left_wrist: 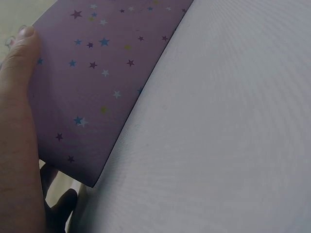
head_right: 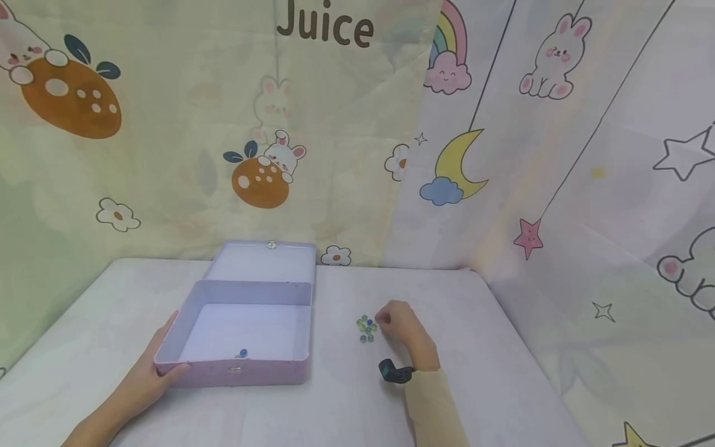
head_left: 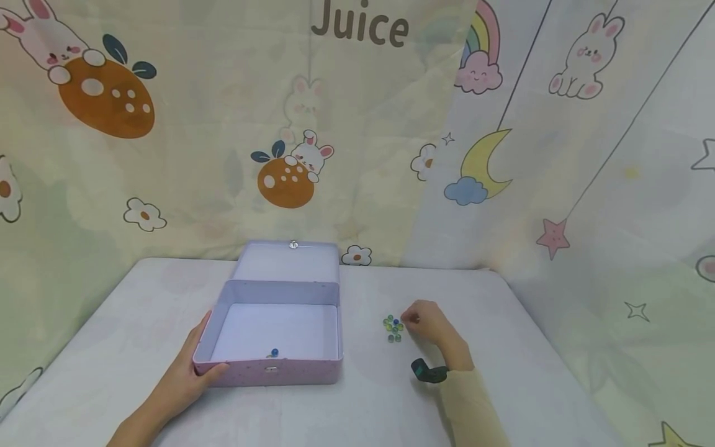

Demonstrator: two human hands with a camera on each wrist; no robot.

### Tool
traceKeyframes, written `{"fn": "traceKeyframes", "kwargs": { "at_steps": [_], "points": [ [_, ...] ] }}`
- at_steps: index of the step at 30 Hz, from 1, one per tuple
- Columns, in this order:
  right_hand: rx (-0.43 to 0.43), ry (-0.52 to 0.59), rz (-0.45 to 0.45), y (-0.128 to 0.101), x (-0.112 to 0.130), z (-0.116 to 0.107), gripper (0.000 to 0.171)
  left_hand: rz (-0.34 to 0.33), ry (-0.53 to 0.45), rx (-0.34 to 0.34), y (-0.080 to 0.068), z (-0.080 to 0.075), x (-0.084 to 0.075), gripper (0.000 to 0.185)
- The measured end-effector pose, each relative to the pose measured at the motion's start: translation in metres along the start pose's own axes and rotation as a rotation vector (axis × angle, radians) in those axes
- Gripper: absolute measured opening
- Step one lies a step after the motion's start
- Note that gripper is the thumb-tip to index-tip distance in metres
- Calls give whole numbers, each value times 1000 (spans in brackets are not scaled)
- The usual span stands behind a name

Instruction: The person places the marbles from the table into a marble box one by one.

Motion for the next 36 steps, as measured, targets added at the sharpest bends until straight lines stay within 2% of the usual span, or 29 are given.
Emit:
{"fn": "traceKeyframes", "kwargs": {
  "at_steps": [9, 15, 26, 30, 36],
  "points": [
    [-3, 20, 23, 1, -5, 2, 13, 29, 5, -16, -1, -1, -2, 99],
    [-11, 34, 37, 0, -3, -2, 16, -2, 9, -1, 0, -1, -4, 99],
    [-95, 114, -50, 2, 14, -12, 18, -13, -23, 11, 3, -1, -4, 102],
    [-100, 169, -55, 3, 23, -14, 19, -10, -24, 10, 3, 0, -2, 102],
    [-84, 251, -118, 3, 46, -16, 18, -9, -21, 10, 3, 0, 0, 102]
  ]
}}
Point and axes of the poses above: each hand's wrist, its own y-axis towards the middle knuckle, its own z-axis out of the palm, x = y × z, the point moved 5 cm from there along y, towards the middle knuckle, and after that the axes turned 7 degrees about -z, right-handed, at the moved point
